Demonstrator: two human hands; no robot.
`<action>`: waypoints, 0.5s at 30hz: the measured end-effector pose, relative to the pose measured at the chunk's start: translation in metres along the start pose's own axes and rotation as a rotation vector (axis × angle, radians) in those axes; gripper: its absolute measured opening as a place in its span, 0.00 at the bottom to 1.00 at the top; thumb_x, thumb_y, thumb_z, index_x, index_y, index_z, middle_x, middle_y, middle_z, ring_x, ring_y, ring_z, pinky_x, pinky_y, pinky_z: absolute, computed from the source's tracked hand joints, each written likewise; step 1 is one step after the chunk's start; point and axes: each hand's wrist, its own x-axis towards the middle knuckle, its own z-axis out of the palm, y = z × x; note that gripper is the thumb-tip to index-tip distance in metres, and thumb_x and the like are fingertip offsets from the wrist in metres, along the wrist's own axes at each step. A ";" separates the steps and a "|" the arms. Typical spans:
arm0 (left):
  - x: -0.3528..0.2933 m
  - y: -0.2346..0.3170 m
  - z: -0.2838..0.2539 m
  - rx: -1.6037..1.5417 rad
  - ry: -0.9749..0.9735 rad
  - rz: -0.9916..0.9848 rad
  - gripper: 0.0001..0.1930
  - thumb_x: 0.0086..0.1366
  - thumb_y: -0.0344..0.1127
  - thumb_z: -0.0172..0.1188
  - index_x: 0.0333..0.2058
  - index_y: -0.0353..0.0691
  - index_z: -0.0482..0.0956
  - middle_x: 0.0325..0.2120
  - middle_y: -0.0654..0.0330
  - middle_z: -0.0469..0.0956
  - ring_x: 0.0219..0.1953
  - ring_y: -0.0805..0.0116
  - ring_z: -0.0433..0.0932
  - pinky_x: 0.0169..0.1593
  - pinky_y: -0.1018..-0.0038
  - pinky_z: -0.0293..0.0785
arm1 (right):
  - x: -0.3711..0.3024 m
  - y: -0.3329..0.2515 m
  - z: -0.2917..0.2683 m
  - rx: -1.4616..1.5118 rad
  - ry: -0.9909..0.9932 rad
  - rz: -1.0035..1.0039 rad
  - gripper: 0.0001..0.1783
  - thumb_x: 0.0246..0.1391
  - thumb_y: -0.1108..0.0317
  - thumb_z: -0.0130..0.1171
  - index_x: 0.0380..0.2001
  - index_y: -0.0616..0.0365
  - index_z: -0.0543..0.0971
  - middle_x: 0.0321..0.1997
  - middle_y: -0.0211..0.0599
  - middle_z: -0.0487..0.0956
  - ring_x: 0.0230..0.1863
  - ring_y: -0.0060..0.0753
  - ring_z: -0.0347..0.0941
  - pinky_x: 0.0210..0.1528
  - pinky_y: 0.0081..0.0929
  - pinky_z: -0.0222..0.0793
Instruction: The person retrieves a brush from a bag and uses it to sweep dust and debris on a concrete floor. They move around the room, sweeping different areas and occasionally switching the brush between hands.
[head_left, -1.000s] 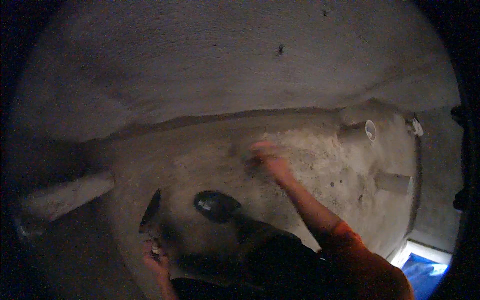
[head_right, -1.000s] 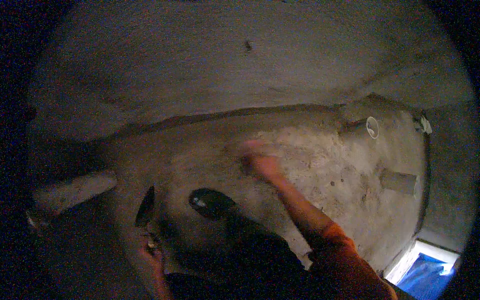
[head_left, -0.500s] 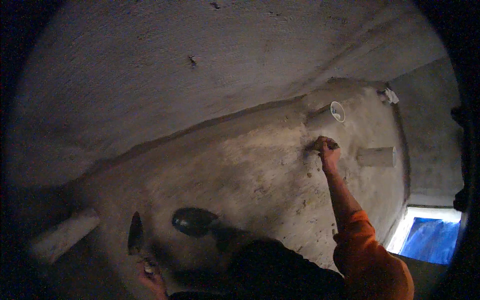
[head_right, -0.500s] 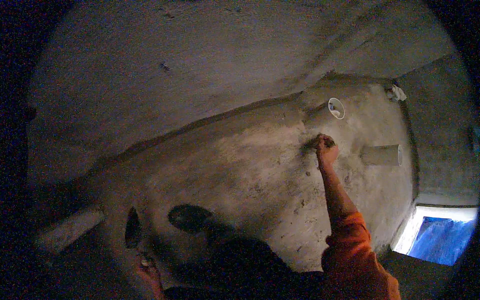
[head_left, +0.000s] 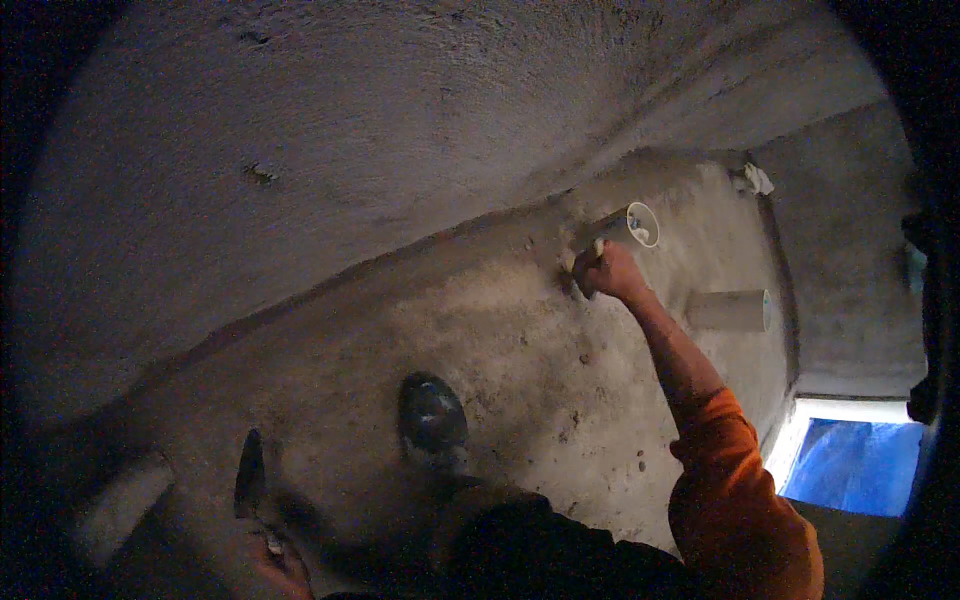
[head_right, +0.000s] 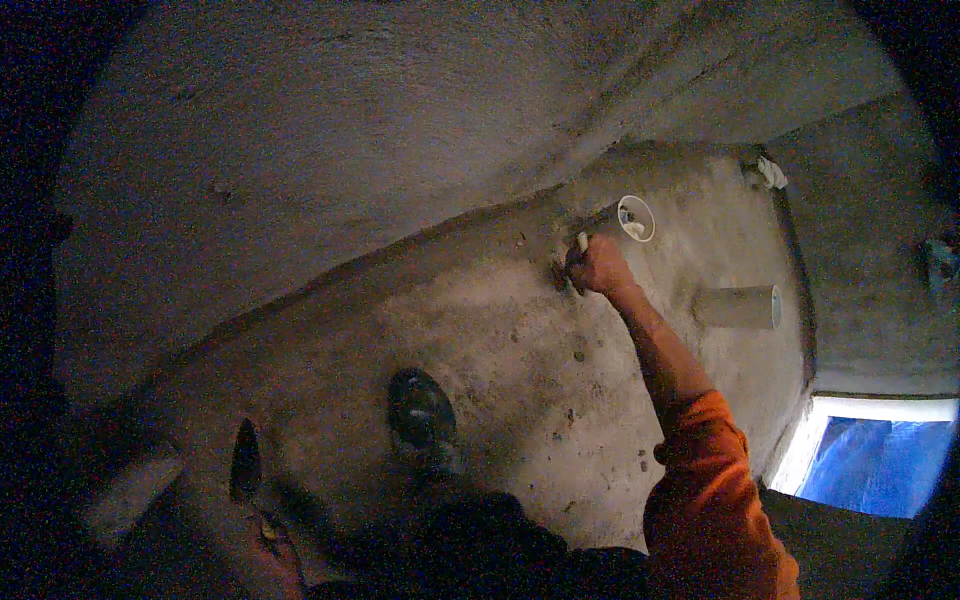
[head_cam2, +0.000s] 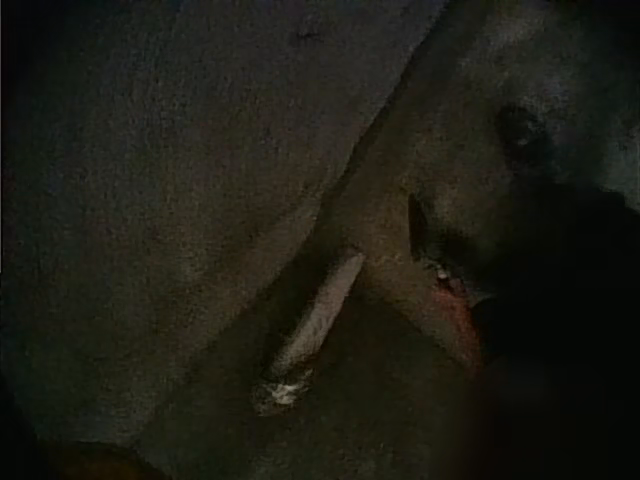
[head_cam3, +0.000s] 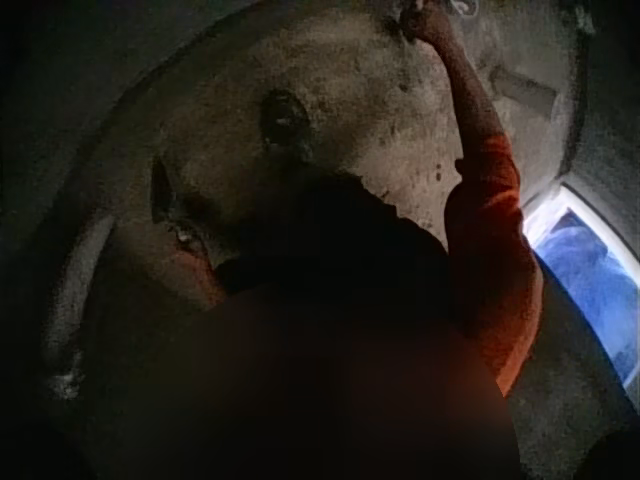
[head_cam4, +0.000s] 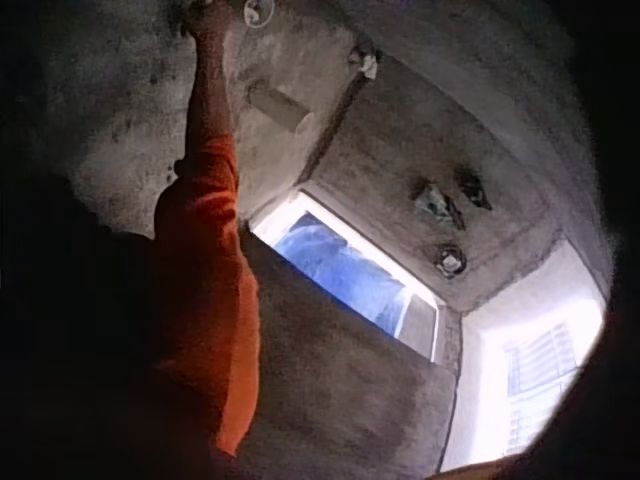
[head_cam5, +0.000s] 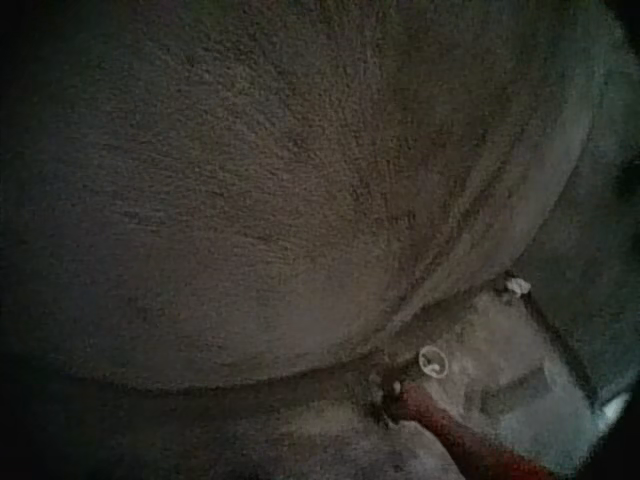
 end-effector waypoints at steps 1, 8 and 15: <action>0.003 0.000 0.003 0.001 0.002 0.003 0.32 0.66 0.56 0.57 0.54 0.31 0.71 0.47 0.54 0.73 0.47 0.62 0.72 0.51 0.66 0.69 | -0.002 -0.004 -0.005 -0.142 0.201 -0.049 0.14 0.40 0.68 0.65 0.34 0.56 0.81 0.33 0.53 0.80 0.35 0.63 0.75 0.39 0.53 0.72; 0.021 -0.016 0.015 0.003 -0.041 0.094 0.39 0.66 0.63 0.56 0.59 0.29 0.68 0.53 0.51 0.73 0.53 0.59 0.72 0.57 0.62 0.70 | 0.000 -0.040 -0.021 -0.271 -0.257 0.148 0.17 0.44 0.64 0.64 0.38 0.61 0.81 0.34 0.56 0.81 0.39 0.60 0.78 0.43 0.53 0.73; 0.020 0.009 0.032 0.086 0.035 0.125 0.31 0.65 0.52 0.58 0.56 0.29 0.71 0.48 0.49 0.76 0.49 0.57 0.75 0.55 0.62 0.72 | -0.016 -0.037 -0.010 0.106 0.270 -0.439 0.17 0.54 0.68 0.60 0.47 0.52 0.83 0.45 0.46 0.83 0.45 0.52 0.81 0.48 0.38 0.75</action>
